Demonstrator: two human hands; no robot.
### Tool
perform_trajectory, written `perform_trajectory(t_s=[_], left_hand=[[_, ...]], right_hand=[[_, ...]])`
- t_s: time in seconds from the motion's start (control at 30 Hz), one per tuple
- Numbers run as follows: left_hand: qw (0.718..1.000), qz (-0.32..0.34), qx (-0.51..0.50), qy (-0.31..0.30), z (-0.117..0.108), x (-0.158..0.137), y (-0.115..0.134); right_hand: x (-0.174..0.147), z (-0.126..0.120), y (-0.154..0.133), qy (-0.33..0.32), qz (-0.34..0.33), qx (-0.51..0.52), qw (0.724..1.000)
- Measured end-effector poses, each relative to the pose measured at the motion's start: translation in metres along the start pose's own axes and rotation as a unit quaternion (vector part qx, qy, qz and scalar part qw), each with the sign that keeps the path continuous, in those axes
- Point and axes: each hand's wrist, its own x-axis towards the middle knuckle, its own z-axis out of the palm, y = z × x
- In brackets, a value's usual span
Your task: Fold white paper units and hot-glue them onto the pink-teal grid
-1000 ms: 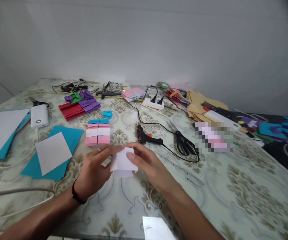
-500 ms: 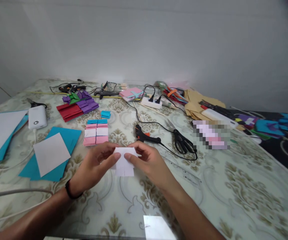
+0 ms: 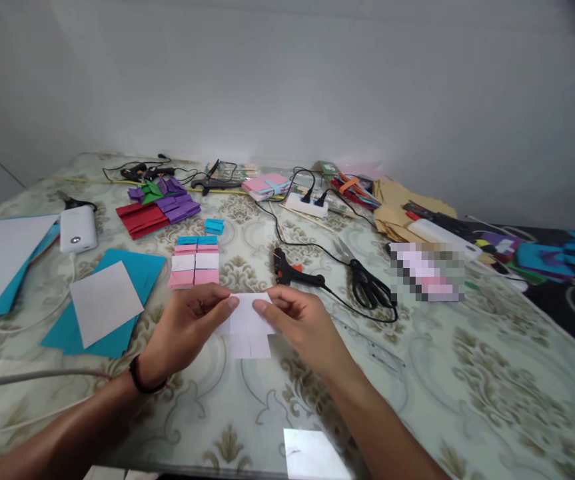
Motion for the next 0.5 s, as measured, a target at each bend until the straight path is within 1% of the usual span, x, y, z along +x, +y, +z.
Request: perform_trajectory(t_s=[0.13, 0.33, 0.43, 0.5], left_hand=[[1.0, 0.003, 0.023, 0.002, -0.0023, 0.0001, -0.0015], [1.0, -0.008, 0.027, 0.008, -0.005, 0.0004, -0.0022], [0.999, 0.0, 0.052, 0.013, -0.0064, 0.0005, -0.0012], [0.997, 0.01, 0.074, 0.0, -0.0077, 0.0009, -0.0008]], right_hand=[[0.0, 0.0006, -0.0021, 0.014, -0.007, -0.026, 1.0], [-0.0005, 0.0011, -0.002, 0.022, -0.02, -0.054, 0.998], [-0.0008, 0.001, -0.0007, 0.034, -0.026, -0.067, 0.997], [-0.0005, 0.0006, -0.0001, 0.039, -0.03, -0.075, 0.996]])
